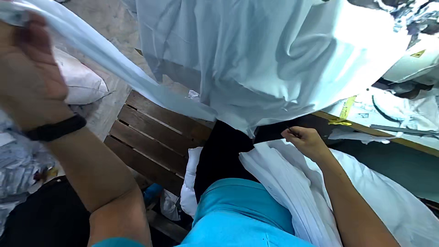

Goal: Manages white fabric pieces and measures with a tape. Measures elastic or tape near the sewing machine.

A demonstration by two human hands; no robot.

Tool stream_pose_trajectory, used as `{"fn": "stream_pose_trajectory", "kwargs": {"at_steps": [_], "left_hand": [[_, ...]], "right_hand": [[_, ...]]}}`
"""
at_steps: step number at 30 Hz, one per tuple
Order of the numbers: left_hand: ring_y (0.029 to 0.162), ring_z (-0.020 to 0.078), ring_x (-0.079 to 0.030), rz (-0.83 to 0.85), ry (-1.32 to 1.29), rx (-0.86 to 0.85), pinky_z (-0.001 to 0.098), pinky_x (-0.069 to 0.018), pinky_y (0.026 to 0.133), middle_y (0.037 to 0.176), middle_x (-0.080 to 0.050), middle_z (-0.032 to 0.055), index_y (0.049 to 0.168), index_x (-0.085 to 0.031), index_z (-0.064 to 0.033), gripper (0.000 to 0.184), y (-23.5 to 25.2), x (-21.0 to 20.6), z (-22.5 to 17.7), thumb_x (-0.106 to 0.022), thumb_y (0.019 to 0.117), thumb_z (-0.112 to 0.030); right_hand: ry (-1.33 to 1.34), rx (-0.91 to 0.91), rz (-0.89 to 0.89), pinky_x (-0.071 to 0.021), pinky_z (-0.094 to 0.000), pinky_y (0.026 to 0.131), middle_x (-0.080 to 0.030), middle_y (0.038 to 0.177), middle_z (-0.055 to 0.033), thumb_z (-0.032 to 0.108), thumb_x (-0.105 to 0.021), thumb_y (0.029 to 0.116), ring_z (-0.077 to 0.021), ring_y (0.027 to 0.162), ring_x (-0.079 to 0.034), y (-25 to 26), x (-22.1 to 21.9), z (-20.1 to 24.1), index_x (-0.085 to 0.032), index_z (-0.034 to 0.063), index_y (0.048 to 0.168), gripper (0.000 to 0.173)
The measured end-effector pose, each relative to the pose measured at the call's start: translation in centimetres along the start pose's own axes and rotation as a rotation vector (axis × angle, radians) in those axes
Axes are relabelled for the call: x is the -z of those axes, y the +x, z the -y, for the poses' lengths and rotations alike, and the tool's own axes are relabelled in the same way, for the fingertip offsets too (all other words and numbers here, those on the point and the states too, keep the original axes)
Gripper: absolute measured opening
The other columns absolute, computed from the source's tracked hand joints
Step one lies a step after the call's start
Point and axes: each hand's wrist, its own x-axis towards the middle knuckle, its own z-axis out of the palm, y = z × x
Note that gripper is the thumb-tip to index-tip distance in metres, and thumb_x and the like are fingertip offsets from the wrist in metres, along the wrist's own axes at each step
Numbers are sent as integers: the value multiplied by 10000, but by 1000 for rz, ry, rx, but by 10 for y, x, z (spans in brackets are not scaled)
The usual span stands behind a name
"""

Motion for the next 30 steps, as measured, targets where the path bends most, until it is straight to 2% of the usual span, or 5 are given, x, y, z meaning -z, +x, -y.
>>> {"fn": "stream_pose_trajectory", "kwargs": {"at_steps": [5, 16, 20, 25, 30], "left_hand": [[845, 25, -687, 231, 265, 222, 223, -587, 812, 948, -698, -78, 1093, -634, -44, 241, -3, -61, 34, -468, 965, 73], [959, 83, -631, 324, 403, 754, 259, -542, 873, 1225, -582, 92, 1370, -502, 5, 381, -47, -91, 198, -457, 992, 7], [1323, 463, -479, 895, 719, 789, 647, -370, 1062, 1428, -512, 313, 1467, -475, 39, 452, -76, -115, 174, -525, 1059, -148], [920, 134, -635, 1280, 524, 616, 339, -532, 854, 1075, -678, 142, 1155, -656, 57, 206, -116, -165, 123, -560, 1034, -79], [846, 18, -612, 1347, 296, 415, 222, -515, 814, 981, -689, 50, 1106, -686, 29, 180, -143, -193, 104, -545, 1024, -47]], "right_hand": [[46, -87, -56, -381, -149, 579, -580, 734, -13, 63, -604, 1006, 40, 610, -453, -15, 9, -14, -677, -75, 973, 160], [357, -277, -326, -385, -123, 480, -582, 712, 42, 108, -500, 1073, 40, 491, -422, -50, 22, -13, -661, -15, 982, 222], [388, -309, -235, -342, -111, 446, -575, 699, 50, 87, -496, 1073, 43, 467, -385, -59, 24, 5, -655, 7, 991, 196], [-105, -131, -33, -537, -496, 826, -686, 1028, -242, -25, -647, 964, -327, 875, -655, -43, 17, -3, -706, -76, 1124, 178], [-507, -149, 289, -471, -670, 879, -672, 1154, -277, 106, -619, 1016, -485, 1075, -646, 5, -9, -22, -723, -38, 1136, 214]]}}
